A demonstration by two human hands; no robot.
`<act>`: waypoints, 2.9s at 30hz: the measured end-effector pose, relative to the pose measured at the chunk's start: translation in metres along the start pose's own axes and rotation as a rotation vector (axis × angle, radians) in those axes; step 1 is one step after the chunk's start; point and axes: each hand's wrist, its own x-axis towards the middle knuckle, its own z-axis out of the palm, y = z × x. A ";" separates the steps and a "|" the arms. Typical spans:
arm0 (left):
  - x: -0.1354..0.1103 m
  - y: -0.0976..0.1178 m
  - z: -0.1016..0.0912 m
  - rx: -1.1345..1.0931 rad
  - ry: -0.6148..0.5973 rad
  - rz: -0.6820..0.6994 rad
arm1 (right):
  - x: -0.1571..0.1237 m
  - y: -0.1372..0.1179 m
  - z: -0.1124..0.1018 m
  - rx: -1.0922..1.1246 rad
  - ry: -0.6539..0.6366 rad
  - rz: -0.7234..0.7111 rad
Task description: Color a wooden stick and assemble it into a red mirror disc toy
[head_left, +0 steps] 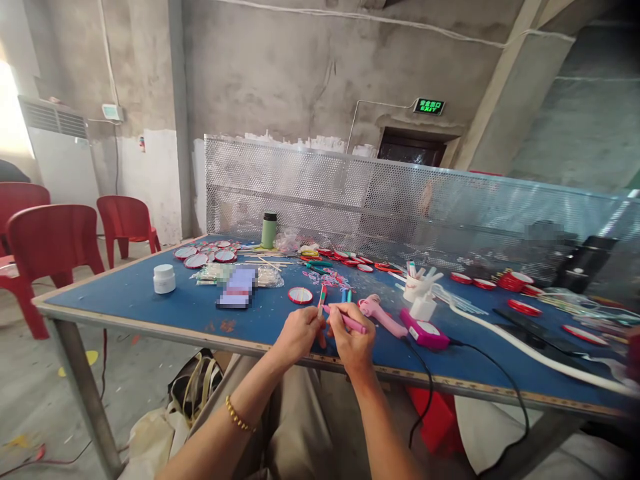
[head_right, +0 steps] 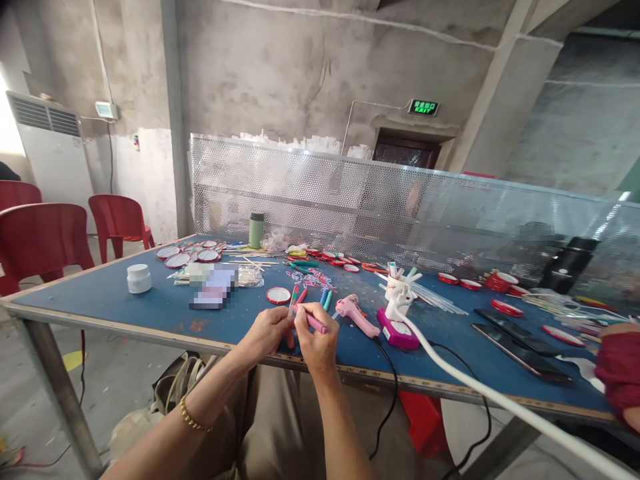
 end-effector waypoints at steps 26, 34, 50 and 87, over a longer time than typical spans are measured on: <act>-0.001 0.002 -0.001 -0.007 -0.002 0.000 | 0.001 -0.001 0.000 -0.038 -0.009 -0.004; 0.001 -0.002 0.000 -0.018 -0.001 -0.006 | -0.001 0.001 0.000 -0.025 0.011 0.029; 0.000 -0.003 0.001 -0.098 0.006 -0.036 | -0.001 -0.002 0.001 -0.034 0.003 0.047; -0.001 0.000 0.000 -0.036 0.006 -0.005 | -0.001 0.001 0.001 -0.037 0.001 0.005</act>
